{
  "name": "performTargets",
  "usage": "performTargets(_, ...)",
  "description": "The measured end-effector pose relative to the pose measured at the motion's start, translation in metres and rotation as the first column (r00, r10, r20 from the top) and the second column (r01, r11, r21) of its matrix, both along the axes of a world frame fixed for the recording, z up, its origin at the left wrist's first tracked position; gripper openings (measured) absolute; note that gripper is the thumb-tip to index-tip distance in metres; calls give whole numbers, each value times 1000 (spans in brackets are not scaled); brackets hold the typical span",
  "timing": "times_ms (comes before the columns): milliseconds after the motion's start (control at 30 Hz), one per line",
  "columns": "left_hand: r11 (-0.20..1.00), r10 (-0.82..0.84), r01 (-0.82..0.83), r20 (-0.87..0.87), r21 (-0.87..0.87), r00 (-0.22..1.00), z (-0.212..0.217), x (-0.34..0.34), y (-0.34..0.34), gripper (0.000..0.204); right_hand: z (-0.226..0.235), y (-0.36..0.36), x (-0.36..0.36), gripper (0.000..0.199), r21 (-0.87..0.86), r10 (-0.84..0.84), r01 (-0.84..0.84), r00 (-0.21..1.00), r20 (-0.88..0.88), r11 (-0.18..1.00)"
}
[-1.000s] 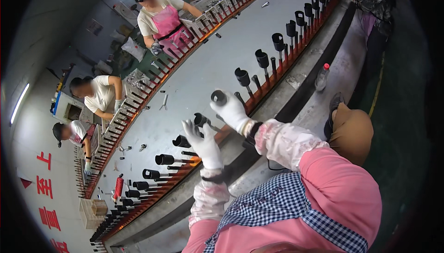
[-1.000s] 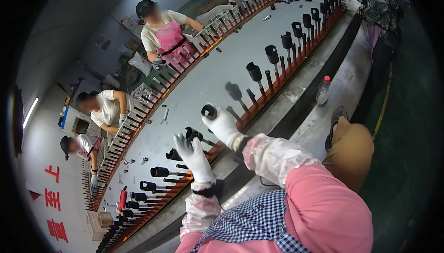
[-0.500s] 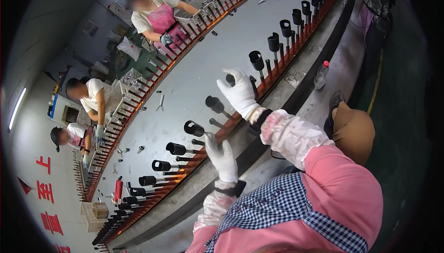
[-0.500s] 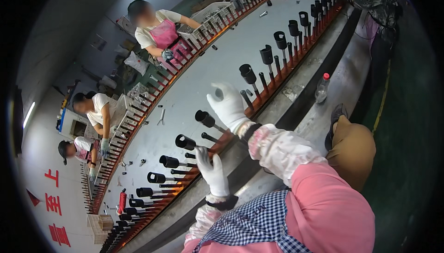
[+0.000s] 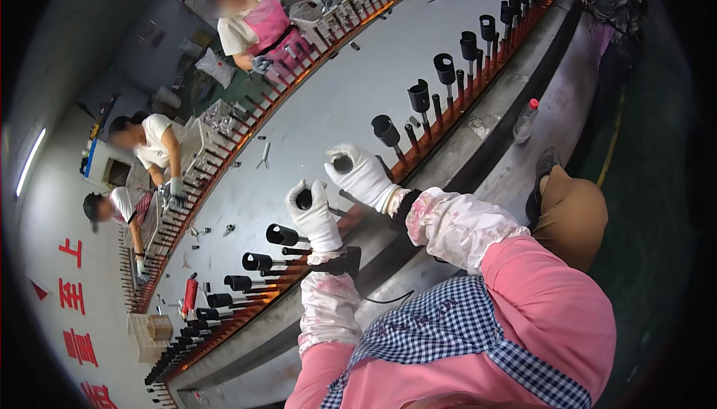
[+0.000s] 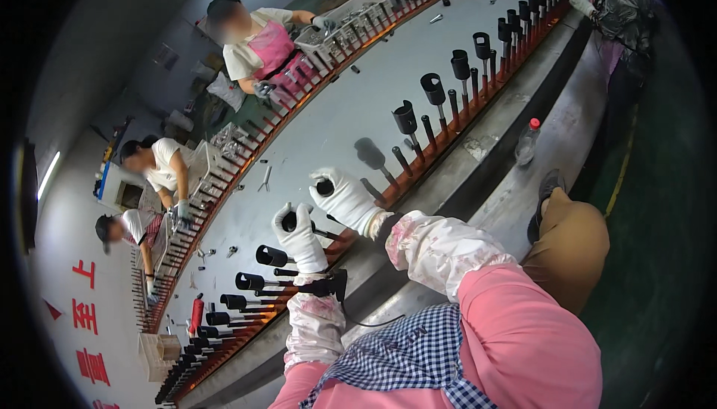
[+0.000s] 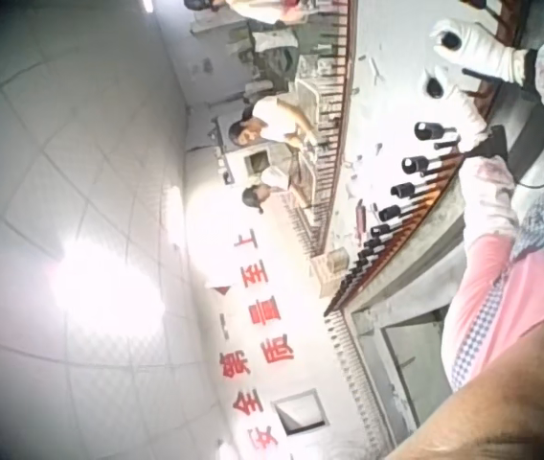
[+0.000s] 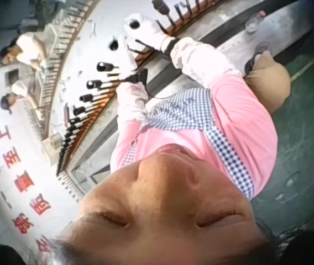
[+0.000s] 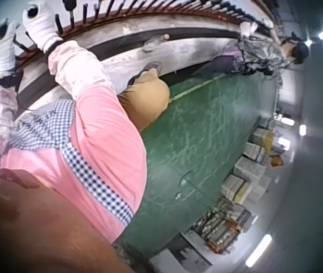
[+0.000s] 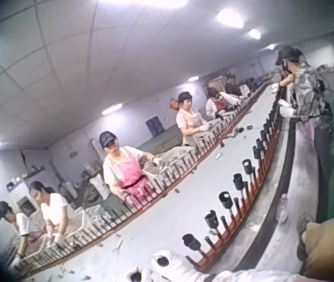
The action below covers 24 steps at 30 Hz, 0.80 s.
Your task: Manually assemble and place cylindrical plastic/rubber components onto a specialized assembly rack.
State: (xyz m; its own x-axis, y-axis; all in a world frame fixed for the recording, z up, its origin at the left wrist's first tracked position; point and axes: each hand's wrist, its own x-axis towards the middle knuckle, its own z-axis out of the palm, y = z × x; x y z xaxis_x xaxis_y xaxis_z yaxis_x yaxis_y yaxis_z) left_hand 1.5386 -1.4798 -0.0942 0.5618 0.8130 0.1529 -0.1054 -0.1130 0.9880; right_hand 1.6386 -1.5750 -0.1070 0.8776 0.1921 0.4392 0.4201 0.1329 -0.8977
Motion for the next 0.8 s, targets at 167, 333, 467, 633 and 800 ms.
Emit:
performTargets(167, 993, 115, -115, -32, 17, 993, 4, -29, 13, 43, -13, -24, -42, 40, -336, 182, -282, 936, -301, 899)
performTargets(333, 991, 135, -131, -134, 39, 982, -40, -82, 0, 42, -74, -90, -53, 33, -243, 58, -149, 937, -345, 959)
performTargets(467, 980, -46, 13, -163, -198, 985, -76, -136, -51, 68, -43, -96, 5, 58, -267, -353, 342, 936, 6, 901)
performTargets(633, 977, -147, 163, -117, 140, 982, -13, -74, -58, 75, 26, -30, 30, 67, -50, -103, 95, 975, -199, 994)
performTargets(800, 996, 1, -4, 27, 93, 1000, 12, -4, -27, 77, -37, -29, -21, 38, -251, -21, -80, 927, -374, 965)
